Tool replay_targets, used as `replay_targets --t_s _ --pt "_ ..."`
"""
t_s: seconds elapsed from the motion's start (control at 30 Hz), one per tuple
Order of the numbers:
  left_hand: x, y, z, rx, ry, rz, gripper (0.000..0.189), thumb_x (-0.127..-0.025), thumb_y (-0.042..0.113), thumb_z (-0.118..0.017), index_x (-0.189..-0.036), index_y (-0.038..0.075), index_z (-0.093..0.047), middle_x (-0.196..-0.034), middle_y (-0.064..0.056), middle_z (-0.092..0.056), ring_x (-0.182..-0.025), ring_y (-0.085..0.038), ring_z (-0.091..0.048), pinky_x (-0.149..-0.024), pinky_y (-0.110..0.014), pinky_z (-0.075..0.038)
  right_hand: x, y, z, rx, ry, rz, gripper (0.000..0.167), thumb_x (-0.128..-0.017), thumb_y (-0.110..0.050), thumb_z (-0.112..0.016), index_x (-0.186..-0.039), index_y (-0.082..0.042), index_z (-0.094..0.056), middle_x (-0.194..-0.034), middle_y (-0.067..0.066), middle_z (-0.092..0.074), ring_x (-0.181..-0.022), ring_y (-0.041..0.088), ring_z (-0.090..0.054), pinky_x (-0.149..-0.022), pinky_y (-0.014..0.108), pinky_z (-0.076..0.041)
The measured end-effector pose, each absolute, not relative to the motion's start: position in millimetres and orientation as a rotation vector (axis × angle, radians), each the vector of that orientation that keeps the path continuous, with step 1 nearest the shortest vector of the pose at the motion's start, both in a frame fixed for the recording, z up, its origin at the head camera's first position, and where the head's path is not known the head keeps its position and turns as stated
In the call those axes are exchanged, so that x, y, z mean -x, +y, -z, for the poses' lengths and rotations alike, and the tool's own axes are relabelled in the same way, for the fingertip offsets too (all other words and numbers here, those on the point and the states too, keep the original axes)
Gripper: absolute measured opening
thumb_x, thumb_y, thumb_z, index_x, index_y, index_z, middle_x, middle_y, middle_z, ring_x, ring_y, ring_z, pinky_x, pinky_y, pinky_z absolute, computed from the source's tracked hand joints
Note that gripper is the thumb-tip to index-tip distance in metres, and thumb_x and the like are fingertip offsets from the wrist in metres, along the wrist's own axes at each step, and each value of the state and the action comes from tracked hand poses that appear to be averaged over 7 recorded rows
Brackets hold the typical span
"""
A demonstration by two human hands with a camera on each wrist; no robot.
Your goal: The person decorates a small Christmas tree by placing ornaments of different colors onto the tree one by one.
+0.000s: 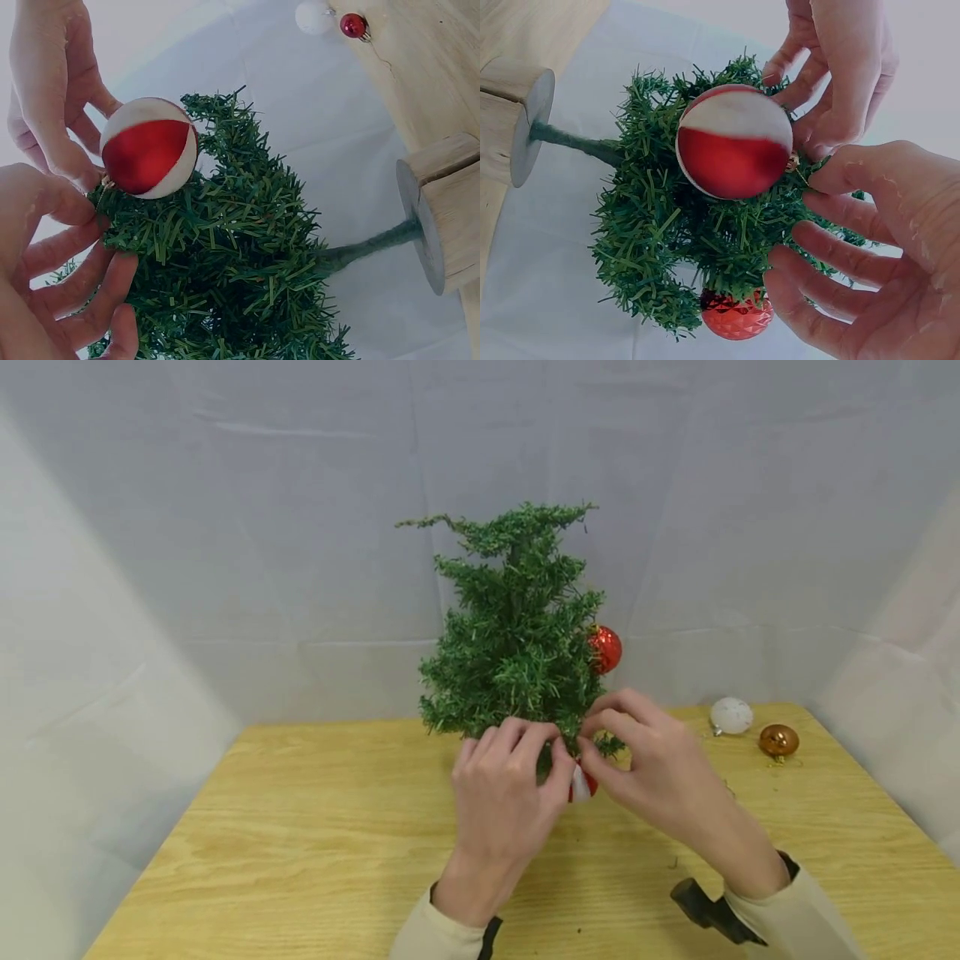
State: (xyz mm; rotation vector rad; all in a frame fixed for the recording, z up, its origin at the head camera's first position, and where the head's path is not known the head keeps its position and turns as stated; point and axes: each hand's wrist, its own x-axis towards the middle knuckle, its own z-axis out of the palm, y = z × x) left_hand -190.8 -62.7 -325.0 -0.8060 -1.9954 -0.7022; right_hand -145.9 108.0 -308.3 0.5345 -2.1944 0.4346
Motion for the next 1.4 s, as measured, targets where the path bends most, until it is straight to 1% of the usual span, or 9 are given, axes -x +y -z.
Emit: replay_targets --t_s 0.2,0.47,0.73,0.83,0.9,1.0,1.13,1.23,1.4 --pt "191.1 -62.8 324.7 0.826 -1.996 0.7 0.006 -0.089 0.021 -0.072 -0.09 0.017 -0.077 -0.083 0.002 -0.074 -0.068 -0.014 -0.068 -0.057 -0.027 -0.042 146.3 107.4 309.3 -0.535 -2.181 -0.448 0.02 -0.078 0.001 -0.081 -0.09 -0.011 -0.071 -0.1 0.003 -0.067 -0.082 0.016 -0.066 -0.066 0.03 -0.056" --pt "191.7 -63.5 323.4 0.838 -2.001 0.721 0.009 -0.092 0.022 -0.07 -0.093 0.017 -0.077 -0.084 0.002 -0.074 -0.068 -0.014 -0.068 -0.056 -0.025 -0.041 146.9 107.6 309.1 -0.542 -2.164 -0.458 0.02 -0.078 0.0 -0.082 -0.092 -0.011 -0.072 -0.101 0.003 -0.067 -0.082 0.015 -0.066 -0.066 0.03 -0.056" --pt "193.8 -73.4 324.9 0.909 -1.922 0.719 0.008 -0.09 0.018 -0.071 -0.095 0.016 -0.077 -0.086 0.002 -0.074 -0.07 -0.014 -0.068 -0.058 -0.026 -0.045 143.1 111.8 308.9 -0.573 -2.135 -0.498 0.025 -0.077 0.001 -0.082 -0.096 -0.012 -0.073 -0.102 0.002 -0.067 -0.084 0.014 -0.066 -0.071 0.015 -0.047" --pt "196.8 -79.7 326.0 0.964 -1.858 0.695 0.009 -0.089 0.018 -0.071 -0.094 0.015 -0.077 -0.086 0.001 -0.074 -0.072 -0.014 -0.068 -0.06 -0.028 -0.047 140.1 115.3 308.5 -0.577 -2.138 -0.519 0.024 -0.079 0.0 -0.08 -0.098 -0.012 -0.073 -0.102 0.002 -0.067 -0.077 0.009 -0.06 -0.065 0.012 -0.042" --pt "199.7 -84.3 327.1 0.998 -1.812 0.692 0.009 -0.089 0.017 -0.071 -0.094 0.014 -0.077 -0.087 0.0 -0.074 -0.074 -0.015 -0.068 -0.062 -0.029 -0.05 137.8 117.7 308.1 -0.578 -2.14 -0.53 0.02 -0.082 -0.003 -0.078 -0.1 -0.012 -0.073 -0.101 0.002 -0.067 -0.071 0.005 -0.054 -0.058 0.011 -0.038" --pt "204.6 -91.2 329.6 1.057 -1.724 0.705 0.011 -0.089 0.016 -0.069 -0.095 0.012 -0.077 -0.09 -0.001 -0.075 -0.078 -0.017 -0.069 -0.066 -0.031 -0.052 134.2 121.8 307.3 -0.568 -2.14 -0.526 0.01 -0.092 -0.015 -0.073 -0.101 -0.012 -0.074 -0.101 0.003 -0.067 -0.066 0.001 -0.047 -0.052 0.01 -0.035" --pt "211.1 -100.3 331.4 1.116 -1.58 0.708 0.014 -0.091 0.016 -0.065 -0.096 0.01 -0.076 -0.095 -0.004 -0.075 -0.083 -0.018 -0.069 -0.071 -0.033 -0.053 129.1 127.8 305.6 -0.546 -2.131 -0.489 0.031 -0.102 -0.037 -0.058 -0.102 -0.01 -0.075 -0.103 0.005 -0.069 -0.071 0.007 -0.058 -0.057 0.012 -0.042" --pt "216.8 -107.0 330.1 1.12 -1.484 0.719 0.015 -0.092 0.015 -0.063 -0.096 0.007 -0.076 -0.097 -0.007 -0.074 -0.084 -0.02 -0.069 -0.071 -0.034 -0.052 124.4 133.7 303.7 -0.523 -2.123 -0.468 0.043 -0.104 -0.045 -0.051 -0.102 -0.009 -0.075 -0.103 0.005 -0.07 -0.078 0.013 -0.063 -0.061 0.014 -0.043" --pt "227.0 -119.1 326.2 1.065 -1.432 0.743 0.017 -0.093 0.015 -0.063 -0.097 0.004 -0.075 -0.102 -0.013 -0.073 -0.088 -0.027 -0.068 -0.07 -0.038 -0.051 117.8 145.5 301.5 -0.482 -2.096 -0.43 0.045 -0.103 -0.046 -0.052 -0.102 -0.009 -0.076 -0.1 0.006 -0.071 -0.079 0.017 -0.065 -0.061 0.016 -0.043"
